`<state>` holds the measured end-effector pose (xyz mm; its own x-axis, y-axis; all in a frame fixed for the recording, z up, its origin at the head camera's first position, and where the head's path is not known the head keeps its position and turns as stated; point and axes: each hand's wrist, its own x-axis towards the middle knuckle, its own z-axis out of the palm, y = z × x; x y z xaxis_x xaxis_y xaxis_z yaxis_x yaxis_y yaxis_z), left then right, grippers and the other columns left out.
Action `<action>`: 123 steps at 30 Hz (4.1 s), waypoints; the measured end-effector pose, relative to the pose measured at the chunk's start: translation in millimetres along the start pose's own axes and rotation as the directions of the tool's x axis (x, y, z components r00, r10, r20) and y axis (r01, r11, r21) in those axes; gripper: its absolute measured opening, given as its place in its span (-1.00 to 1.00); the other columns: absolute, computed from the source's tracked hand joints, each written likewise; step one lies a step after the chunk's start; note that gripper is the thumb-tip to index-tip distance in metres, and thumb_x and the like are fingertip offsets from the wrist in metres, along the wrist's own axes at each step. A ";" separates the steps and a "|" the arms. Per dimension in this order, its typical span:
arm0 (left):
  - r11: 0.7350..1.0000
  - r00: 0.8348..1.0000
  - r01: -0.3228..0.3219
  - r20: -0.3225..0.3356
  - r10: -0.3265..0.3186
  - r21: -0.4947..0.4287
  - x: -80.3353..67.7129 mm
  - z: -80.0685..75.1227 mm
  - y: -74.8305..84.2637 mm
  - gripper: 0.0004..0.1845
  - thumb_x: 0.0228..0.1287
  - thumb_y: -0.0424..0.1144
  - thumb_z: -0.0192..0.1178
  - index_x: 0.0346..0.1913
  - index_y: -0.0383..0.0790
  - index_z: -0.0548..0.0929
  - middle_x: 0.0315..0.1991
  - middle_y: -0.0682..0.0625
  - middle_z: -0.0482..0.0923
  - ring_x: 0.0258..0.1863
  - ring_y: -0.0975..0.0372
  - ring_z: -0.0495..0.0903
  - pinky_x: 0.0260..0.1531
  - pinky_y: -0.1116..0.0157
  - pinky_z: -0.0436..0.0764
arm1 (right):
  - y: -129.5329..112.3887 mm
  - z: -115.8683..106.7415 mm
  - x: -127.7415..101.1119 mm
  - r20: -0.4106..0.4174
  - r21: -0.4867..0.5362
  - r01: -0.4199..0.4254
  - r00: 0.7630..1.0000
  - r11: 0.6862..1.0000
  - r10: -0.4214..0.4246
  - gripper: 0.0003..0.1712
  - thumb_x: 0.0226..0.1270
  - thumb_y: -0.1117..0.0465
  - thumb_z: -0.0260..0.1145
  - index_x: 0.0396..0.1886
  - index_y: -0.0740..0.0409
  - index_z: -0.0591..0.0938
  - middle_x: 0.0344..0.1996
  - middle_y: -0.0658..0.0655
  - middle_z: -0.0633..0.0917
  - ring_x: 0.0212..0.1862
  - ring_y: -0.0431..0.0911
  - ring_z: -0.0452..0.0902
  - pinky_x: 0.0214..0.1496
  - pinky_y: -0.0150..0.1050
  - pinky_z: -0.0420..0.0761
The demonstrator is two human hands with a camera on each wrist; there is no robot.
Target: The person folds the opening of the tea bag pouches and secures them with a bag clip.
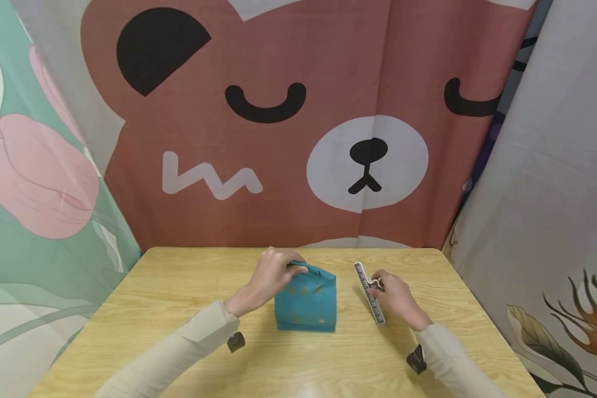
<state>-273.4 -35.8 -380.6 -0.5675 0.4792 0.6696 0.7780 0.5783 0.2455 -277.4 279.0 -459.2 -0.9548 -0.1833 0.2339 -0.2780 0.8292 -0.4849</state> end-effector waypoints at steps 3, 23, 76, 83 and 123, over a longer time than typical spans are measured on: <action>1.000 1.000 -0.003 -0.001 0.003 -0.001 0.5 0.0 0.2 -0.95 0.21 -0.21 0.39 -0.32 -0.09 0.81 -0.38 0.11 0.73 -0.43 0.33 0.64 -0.25 0.24 0.48 | -2.0 -0.8 0.6 -0.013 0.009 0.009 1.000 1.000 -0.009 -0.65 0.27 0.32 0.41 -0.04 0.43 0.58 -0.31 0.27 0.67 -0.32 0.04 0.62 -0.34 -0.02 0.58; 1.000 1.000 0.004 0.016 -0.004 0.010 1.0 -0.8 1.0 -0.94 0.23 -0.21 0.38 -0.31 -0.10 0.81 -0.38 0.11 0.73 -0.45 0.36 0.62 -0.23 0.25 0.48 | -12.8 -14.1 -0.9 -0.107 -0.007 0.109 0.988 0.994 -0.109 -0.67 0.22 0.33 0.45 -0.05 0.40 0.64 -0.26 0.28 0.71 -0.29 0.13 0.68 -0.26 0.08 0.63; 1.000 1.000 0.012 0.013 -0.012 0.004 1.5 -1.4 0.4 -0.94 0.21 -0.21 0.40 -0.32 -0.10 0.81 -0.38 0.11 0.73 -0.40 0.33 0.65 -0.20 0.22 0.52 | -43.0 -19.1 -6.2 -0.459 -0.120 0.262 0.841 0.958 -0.287 -0.66 -0.10 0.46 0.59 -0.25 0.24 0.71 -0.46 0.06 0.63 -0.52 -0.18 0.45 -0.53 -0.24 0.41; 1.000 1.000 0.018 0.016 -0.018 0.008 1.6 -1.4 1.1 -0.94 0.21 -0.20 0.40 -0.31 -0.09 0.81 -0.37 0.12 0.73 -0.40 0.33 0.65 -0.22 0.25 0.50 | -44.2 -20.3 -5.7 -0.478 -0.139 0.276 0.822 0.951 -0.309 -0.68 -0.11 0.50 0.59 -0.31 0.23 0.72 -0.47 0.06 0.67 -0.52 -0.17 0.53 -0.53 -0.24 0.46; 1.000 1.000 0.014 0.012 -0.015 0.005 1.0 1.0 -1.3 -0.94 0.22 -0.20 0.39 -0.33 -0.10 0.81 -0.38 0.11 0.73 -0.42 0.35 0.65 -0.22 0.24 0.52 | -82.9 -14.4 -1.4 -0.502 -0.133 0.428 0.749 0.894 -0.433 -0.69 -0.22 0.53 0.61 -0.43 0.22 0.72 -0.51 0.05 0.71 -0.53 -0.18 0.64 -0.54 -0.23 0.59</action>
<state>-275.3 -35.4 -381.0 -0.5819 0.4785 0.6576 0.7684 0.5883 0.2519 -251.6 218.0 -407.2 -0.5421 -0.2313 0.8079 -0.6429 0.7332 -0.2215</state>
